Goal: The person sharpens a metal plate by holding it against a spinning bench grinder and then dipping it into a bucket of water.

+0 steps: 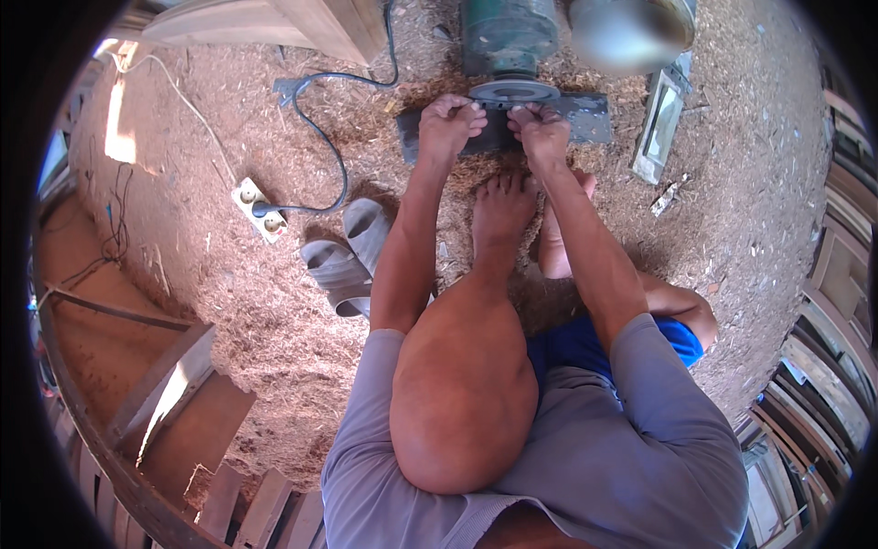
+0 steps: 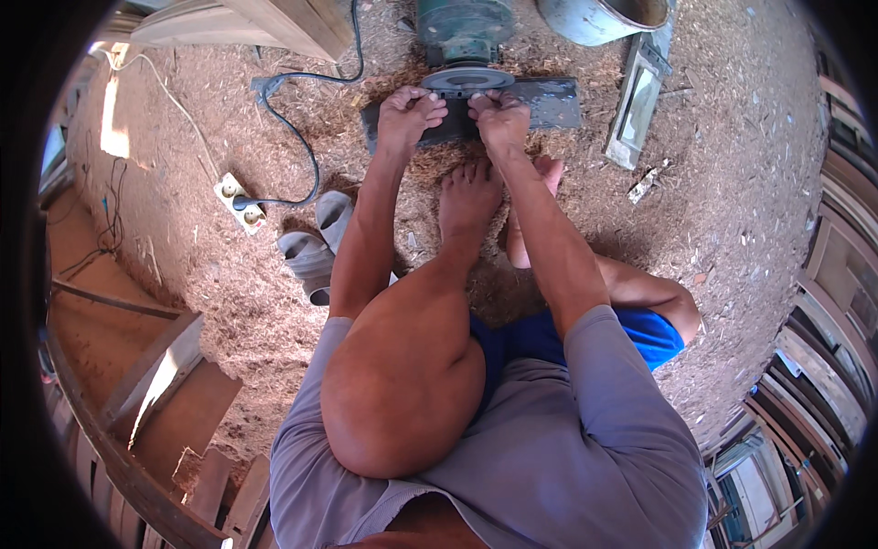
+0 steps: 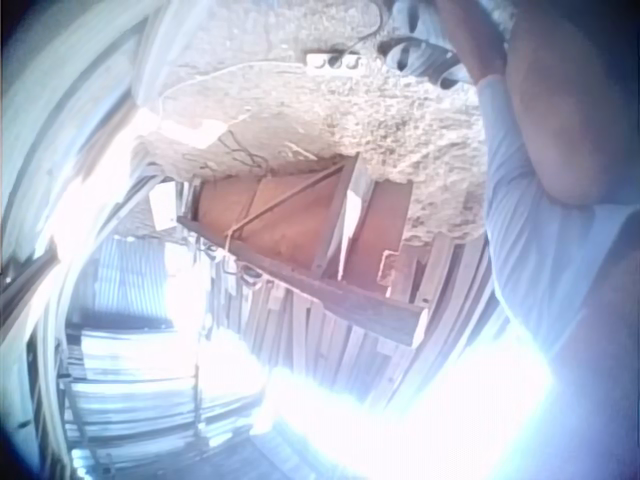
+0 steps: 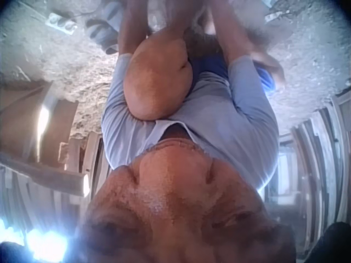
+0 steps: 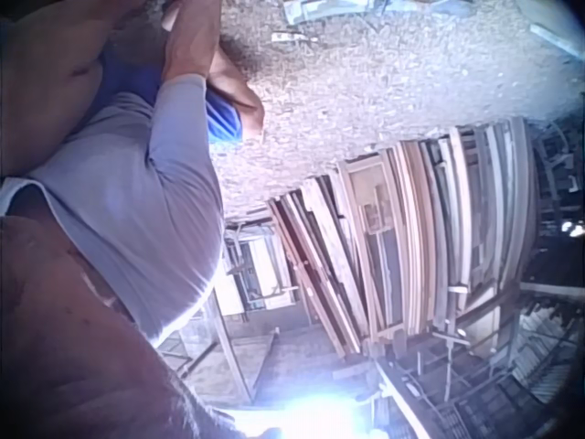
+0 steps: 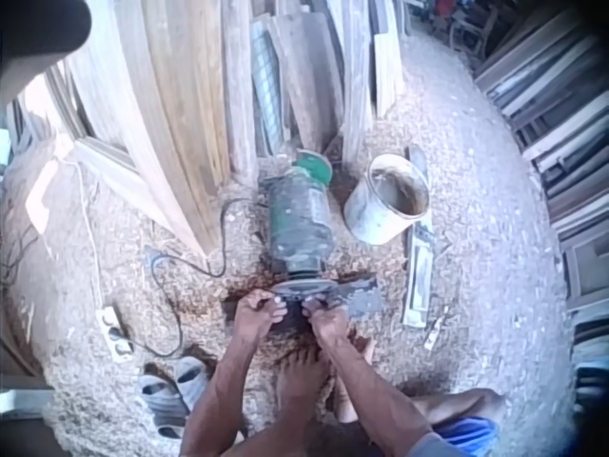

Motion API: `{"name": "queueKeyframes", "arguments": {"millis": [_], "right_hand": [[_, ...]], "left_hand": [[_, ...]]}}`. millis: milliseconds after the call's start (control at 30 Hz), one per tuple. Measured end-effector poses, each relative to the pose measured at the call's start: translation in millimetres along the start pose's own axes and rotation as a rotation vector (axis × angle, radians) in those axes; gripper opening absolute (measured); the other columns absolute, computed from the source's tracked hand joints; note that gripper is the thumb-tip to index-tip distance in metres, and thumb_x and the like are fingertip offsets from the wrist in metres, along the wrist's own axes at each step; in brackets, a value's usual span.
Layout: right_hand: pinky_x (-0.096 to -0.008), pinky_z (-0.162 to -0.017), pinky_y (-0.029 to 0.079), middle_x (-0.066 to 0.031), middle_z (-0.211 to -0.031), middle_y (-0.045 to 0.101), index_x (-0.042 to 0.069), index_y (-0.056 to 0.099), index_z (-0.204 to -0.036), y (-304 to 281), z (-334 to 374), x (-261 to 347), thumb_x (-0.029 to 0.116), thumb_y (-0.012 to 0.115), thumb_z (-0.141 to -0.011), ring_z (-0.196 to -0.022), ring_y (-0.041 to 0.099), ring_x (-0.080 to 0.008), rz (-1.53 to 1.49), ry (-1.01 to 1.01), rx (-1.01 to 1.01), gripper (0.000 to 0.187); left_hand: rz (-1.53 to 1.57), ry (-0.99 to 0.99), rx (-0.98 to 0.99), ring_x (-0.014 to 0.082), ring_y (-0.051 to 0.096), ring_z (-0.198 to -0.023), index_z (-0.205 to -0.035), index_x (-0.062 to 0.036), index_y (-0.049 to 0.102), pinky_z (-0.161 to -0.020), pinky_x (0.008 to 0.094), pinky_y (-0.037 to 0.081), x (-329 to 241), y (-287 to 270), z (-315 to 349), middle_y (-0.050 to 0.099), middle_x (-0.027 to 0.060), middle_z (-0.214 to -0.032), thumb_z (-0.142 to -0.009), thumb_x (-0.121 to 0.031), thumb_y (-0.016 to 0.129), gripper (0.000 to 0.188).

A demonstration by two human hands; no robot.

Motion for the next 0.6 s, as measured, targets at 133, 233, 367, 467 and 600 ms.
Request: {"name": "queueKeyframes", "arguments": {"millis": [133,233,367,467,600], "right_hand": [[-0.0221,-0.057,0.051,-0.0116,-0.085,0.069,-0.004,0.061,-0.098,-2.5,1.8,0.6,0.006,0.065,-0.085,-0.068,0.065,-0.0135,0.038,0.059,0.000,0.017],[-0.0225,-0.057,0.052,-0.0126,-0.086,0.069,-0.005,0.059,-0.100,-5.4,1.1,0.9,0.005,0.065,-0.085,-0.069,0.066,-0.0147,0.017,0.055,-0.003,0.019],[-0.0227,-0.058,0.052,-0.0133,-0.087,0.068,-0.006,0.058,-0.099,-8.0,2.5,1.2,0.004,0.064,-0.085,-0.071,0.067,-0.0157,-0.010,0.063,-0.018,0.018],[-0.0226,-0.058,0.052,-0.0131,-0.087,0.068,-0.006,0.059,-0.099,-8.4,2.2,1.9,0.004,0.064,-0.085,-0.071,0.067,-0.0158,-0.001,0.063,-0.022,0.017],[-0.0215,-0.049,0.048,-0.0096,-0.076,0.068,-0.002,0.061,-0.088,-7.7,2.3,3.6,0.002,0.065,-0.083,-0.059,0.064,-0.0117,-0.048,0.043,-0.053,0.008]], "left_hand": [[-0.014,0.008,0.015,0.0185,0.068,-0.068,-0.093,0.0022,0.056,-0.055,0.0239,0.055,-0.1,1.7,0.1,0.067,0.0160,-0.083,-0.088,-0.004,0.059,0.008],[-0.015,0.018,0.023,0.0187,0.068,-0.069,-0.093,0.0024,0.056,-0.055,0.0238,0.054,1.4,4.1,-1.1,0.067,0.0160,-0.084,-0.088,-0.004,0.059,0.009],[-0.031,0.020,0.041,0.0200,0.069,-0.071,-0.093,0.0018,0.055,-0.058,0.0260,0.056,4.5,7.5,-2.7,0.067,0.0169,-0.086,-0.088,-0.006,0.061,0.011],[-0.046,0.021,0.023,0.0202,0.069,-0.071,-0.093,0.0021,0.054,-0.058,0.0262,0.056,3.2,8.6,-1.8,0.067,0.0174,-0.086,-0.088,-0.006,0.062,0.012],[-0.049,0.031,0.008,0.0206,0.069,-0.071,-0.093,0.0024,0.054,-0.057,0.0263,0.056,0.3,7.6,-0.4,0.067,0.0178,-0.086,-0.088,-0.006,0.062,0.012]]}}
Point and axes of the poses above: each hand's wrist, its own z-axis away from the middle knuckle, its own y-axis out of the palm, x = y × z, the point moved 7 cm from there along -z, towards the middle knuckle
